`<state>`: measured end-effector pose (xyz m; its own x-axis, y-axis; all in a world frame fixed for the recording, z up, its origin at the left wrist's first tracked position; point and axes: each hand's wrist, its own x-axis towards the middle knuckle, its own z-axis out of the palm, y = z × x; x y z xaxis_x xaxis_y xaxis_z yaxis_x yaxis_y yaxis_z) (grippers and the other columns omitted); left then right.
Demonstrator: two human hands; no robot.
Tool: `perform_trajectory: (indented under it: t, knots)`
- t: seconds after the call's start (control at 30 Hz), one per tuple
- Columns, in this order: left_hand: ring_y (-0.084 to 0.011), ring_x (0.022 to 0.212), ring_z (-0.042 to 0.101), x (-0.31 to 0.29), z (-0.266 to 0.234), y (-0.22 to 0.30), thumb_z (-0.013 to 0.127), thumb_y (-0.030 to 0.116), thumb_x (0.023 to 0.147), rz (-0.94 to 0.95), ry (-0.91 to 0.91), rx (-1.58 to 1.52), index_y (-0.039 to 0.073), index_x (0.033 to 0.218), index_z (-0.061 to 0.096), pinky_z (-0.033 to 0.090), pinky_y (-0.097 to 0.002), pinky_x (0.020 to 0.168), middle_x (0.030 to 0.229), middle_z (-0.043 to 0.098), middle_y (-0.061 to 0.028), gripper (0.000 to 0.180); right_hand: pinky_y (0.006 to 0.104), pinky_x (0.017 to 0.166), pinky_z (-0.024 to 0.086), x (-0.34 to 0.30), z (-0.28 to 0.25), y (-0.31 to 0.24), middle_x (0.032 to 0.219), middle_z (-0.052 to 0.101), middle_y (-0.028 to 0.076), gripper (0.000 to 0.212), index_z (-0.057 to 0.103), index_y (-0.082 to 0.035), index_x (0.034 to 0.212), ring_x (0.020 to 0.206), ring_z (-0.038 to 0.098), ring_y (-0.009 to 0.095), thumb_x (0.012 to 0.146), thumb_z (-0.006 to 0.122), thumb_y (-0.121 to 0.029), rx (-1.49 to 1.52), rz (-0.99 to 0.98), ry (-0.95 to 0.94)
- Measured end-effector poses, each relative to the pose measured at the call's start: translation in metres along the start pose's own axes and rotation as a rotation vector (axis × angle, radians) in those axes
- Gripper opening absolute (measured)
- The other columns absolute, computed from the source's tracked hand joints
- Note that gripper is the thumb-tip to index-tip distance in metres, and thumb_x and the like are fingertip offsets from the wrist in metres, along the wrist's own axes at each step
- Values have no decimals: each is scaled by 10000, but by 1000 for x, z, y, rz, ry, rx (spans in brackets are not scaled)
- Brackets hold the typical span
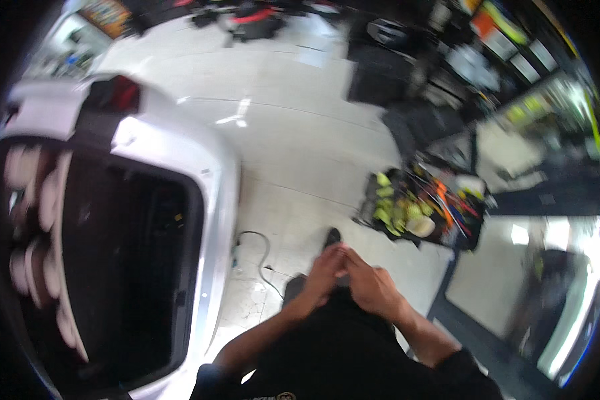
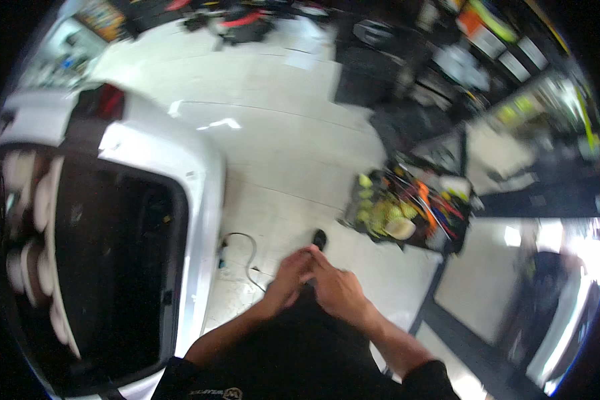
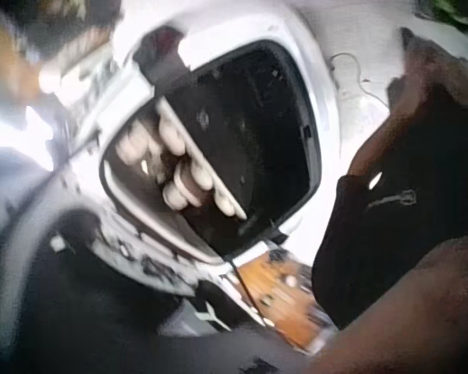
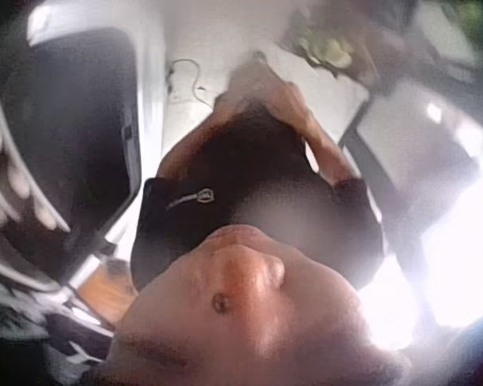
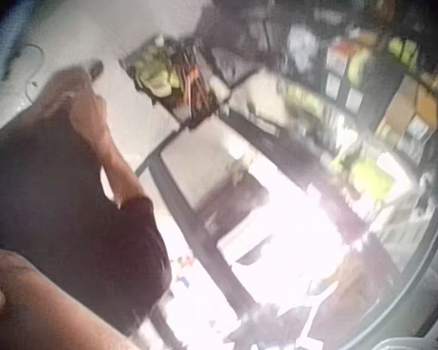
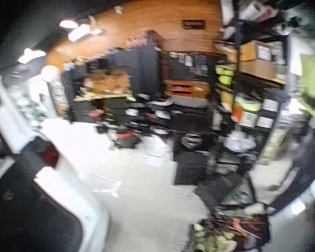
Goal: The person installs interior trim panels and a weatherstrip seal on the rear hatch of a white car. They align and press the panels into place, then use a plastic pry tool to tuck the weatherstrip into the hatch frame.
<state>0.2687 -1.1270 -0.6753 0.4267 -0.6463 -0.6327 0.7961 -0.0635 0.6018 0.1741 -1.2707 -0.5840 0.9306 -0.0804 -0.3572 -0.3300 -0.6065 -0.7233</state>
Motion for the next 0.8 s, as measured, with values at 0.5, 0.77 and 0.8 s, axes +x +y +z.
perform_trajectory:
  t: [0.5,0.77,0.8]
  knots:
    - [-78,613,448,-163,-102,-105,532,281,1062,5,409,-213,75,1108,694,355,-242,548,748,511,48,266,484,875,597,-86,65,-27,1597,451,208,529,522,-144,1495,1012,723,390,978,617,-197,-293,-276,-390]
    - [-94,630,364,-197,-99,-172,506,415,1120,27,185,-396,135,921,538,312,-270,570,721,372,59,345,527,991,534,-127,24,26,1373,633,177,391,624,-59,1353,1160,661,412,991,587,-203,-51,-100,-161]
    - [-100,646,374,-194,-87,-169,501,430,1122,34,161,-375,130,941,540,309,-266,576,734,384,53,352,527,1000,528,-128,26,65,1332,659,175,382,638,-55,1339,1163,659,411,991,582,-202,-25,-46,-106]
